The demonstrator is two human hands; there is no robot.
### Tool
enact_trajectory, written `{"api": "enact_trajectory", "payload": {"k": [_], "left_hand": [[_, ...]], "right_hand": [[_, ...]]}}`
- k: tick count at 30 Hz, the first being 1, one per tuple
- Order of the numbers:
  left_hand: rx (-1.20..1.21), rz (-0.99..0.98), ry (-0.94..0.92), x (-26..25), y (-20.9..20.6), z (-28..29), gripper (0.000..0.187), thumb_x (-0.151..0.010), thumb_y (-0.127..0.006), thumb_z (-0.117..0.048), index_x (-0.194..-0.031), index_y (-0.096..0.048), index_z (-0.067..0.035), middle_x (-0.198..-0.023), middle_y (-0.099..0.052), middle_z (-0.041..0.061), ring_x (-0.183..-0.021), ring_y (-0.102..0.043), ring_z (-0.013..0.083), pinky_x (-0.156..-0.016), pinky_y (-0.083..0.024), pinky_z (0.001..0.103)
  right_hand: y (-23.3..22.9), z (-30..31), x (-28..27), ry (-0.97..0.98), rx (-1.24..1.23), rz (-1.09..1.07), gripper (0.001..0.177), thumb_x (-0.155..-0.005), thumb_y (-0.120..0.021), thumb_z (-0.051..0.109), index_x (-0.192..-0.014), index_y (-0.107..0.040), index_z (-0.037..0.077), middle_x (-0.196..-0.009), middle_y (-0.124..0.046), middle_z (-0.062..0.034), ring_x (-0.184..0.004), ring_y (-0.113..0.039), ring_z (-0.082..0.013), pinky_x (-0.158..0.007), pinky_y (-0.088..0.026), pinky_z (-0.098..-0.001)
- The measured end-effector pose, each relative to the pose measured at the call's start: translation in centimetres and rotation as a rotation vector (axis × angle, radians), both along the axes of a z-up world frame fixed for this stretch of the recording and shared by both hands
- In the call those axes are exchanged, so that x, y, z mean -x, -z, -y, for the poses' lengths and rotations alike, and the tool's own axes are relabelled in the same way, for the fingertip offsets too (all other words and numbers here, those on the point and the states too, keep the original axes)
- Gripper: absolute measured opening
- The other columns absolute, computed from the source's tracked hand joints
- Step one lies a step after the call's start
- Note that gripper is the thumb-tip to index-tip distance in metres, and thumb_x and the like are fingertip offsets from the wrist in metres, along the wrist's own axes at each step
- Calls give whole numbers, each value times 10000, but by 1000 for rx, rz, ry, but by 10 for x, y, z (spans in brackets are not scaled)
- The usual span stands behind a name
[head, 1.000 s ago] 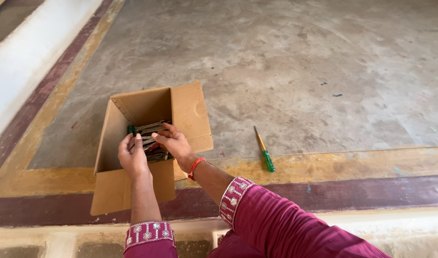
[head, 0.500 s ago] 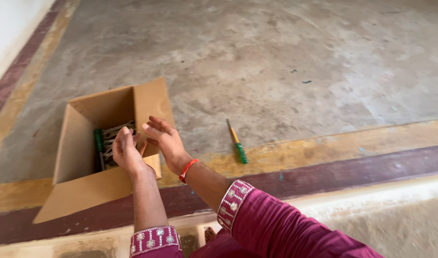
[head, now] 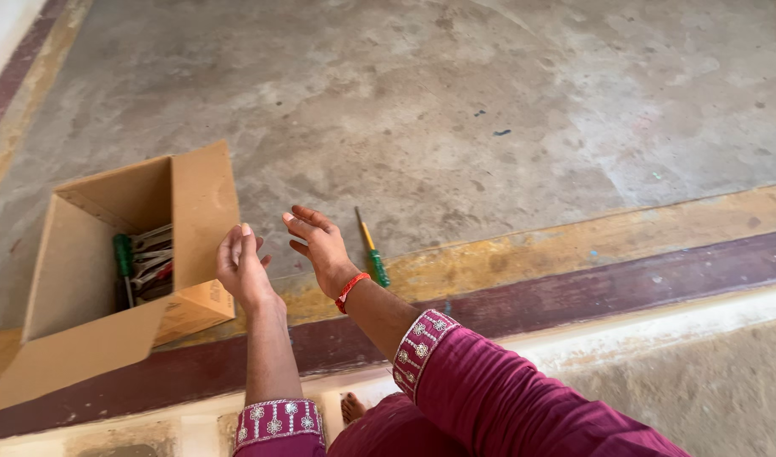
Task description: The person sits on the floor and places various hand tools, including wrenches and screwdrivers, into a cardboard box. They arrange the tools inside the box and then close the flaps.
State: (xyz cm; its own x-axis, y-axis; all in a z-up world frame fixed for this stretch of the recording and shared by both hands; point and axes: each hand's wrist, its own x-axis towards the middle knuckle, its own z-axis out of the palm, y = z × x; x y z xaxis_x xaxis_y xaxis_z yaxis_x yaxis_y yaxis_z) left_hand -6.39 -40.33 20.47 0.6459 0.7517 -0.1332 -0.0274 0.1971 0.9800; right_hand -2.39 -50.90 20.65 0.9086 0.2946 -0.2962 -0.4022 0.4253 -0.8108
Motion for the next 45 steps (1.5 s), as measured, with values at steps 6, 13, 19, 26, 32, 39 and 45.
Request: {"api": "enact_trajectory", "payload": {"k": [6, 13, 19, 26, 32, 39, 45], "left_hand": [[-3, -35, 45, -6, 20, 37, 412, -941, -718, -353, -1262, -640, -107, -1207, -714, -1, -1073, -643, 134, -786, -478, 316], [58, -354, 176, -9, 54, 53, 569, -918, -694, -456, -1388, -569, -161, -1336, -647, 9, -1221, -592, 162, -919, -474, 397], [124, -509, 201, -12, 86, 62, 705, -872, -720, -514, -1453, -521, -167, -1441, -560, 25, -1300, -524, 208, -991, -455, 476], [162, -555, 263, -24, 119, 78, 748, -853, -716, -549, -1454, -530, -144, -1445, -566, 38, -1295, -538, 239, -1010, -458, 525], [112, -710, 398, -33, 139, 89, 859, -852, -562, -749, -1506, -491, -196, -1527, -464, 48, -1403, -421, 266, -1110, -363, 597], [192, -793, 386, -46, 136, 88, 934, -825, -446, -827, -1562, -403, -255, -1590, -407, 30, -1461, -378, 243, -1167, -280, 631], [154, -785, 393, -60, 128, 99, 888, -844, -503, -775, -1529, -457, -211, -1596, -433, 36, -1470, -390, 251, -1158, -340, 607]], "right_hand": [[17, 36, -10, 32, -11, -10, 684, -877, -731, 362, -1451, -533, 47, -1428, -586, -133, -1378, -513, -273, -1117, -446, -410], [46, 58, -24, 12, 105, -50, 716, -864, -731, 399, -1461, -530, 58, -1438, -600, -125, -1385, -521, -257, -1108, -444, -400], [78, 76, -27, 20, 231, -154, 774, -825, -753, 433, -1474, -526, 77, -1470, -577, -136, -1403, -492, -275, -1132, -397, -429], [103, 94, -46, 87, 265, -200, 805, -798, -770, 450, -1469, -514, 87, -1508, -551, -142, -1438, -451, -290, -1157, -354, -437], [117, 107, -62, -33, 360, -243, 917, -807, -739, 542, -1535, -421, 85, -1545, -478, -198, -1465, -403, -349, -1163, -351, -511], [127, 122, -67, -198, 448, -358, 1005, -806, -687, 608, -1584, -299, 103, -1614, -355, -174, -1516, -310, -325, -1166, -324, -548], [141, 118, -75, -228, 475, -340, 982, -814, -692, 591, -1560, -341, 57, -1543, -460, -202, -1449, -428, -338, -1165, -389, -508]]}}
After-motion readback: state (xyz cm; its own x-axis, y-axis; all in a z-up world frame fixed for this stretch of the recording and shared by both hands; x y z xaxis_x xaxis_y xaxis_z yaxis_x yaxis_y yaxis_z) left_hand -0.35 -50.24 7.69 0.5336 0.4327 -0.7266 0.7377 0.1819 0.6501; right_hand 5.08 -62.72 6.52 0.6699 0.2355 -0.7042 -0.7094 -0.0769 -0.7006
